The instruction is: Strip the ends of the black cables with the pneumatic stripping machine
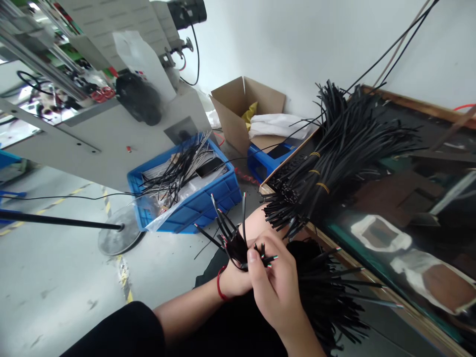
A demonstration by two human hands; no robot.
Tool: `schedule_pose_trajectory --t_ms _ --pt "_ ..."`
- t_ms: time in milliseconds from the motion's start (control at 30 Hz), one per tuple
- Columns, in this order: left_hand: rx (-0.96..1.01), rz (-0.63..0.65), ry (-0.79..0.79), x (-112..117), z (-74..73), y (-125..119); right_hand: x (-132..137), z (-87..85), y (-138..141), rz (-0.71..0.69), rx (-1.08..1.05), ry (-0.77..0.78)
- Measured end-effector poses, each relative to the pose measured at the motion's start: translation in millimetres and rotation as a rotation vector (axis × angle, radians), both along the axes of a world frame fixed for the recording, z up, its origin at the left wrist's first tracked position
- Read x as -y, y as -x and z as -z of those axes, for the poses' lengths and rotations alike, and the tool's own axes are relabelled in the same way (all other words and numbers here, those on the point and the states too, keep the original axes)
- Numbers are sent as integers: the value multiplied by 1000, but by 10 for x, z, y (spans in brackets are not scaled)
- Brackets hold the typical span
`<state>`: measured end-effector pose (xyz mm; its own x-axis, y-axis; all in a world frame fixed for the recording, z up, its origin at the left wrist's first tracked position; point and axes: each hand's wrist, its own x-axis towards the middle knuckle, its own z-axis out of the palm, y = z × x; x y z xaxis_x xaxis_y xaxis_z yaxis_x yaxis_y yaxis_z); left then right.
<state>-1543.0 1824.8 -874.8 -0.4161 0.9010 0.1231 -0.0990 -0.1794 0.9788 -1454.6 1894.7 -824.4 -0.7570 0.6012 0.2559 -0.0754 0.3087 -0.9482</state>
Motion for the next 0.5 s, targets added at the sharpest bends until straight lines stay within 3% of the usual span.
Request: schedule_pose_trajectory --t_ms 200,500 --pt "107 -7 -77 25 103 -19 -37 90 -41 122 -18 -23" --pt "282 113 -123 86 233 -67 -54 162 -114 126 -49 8"
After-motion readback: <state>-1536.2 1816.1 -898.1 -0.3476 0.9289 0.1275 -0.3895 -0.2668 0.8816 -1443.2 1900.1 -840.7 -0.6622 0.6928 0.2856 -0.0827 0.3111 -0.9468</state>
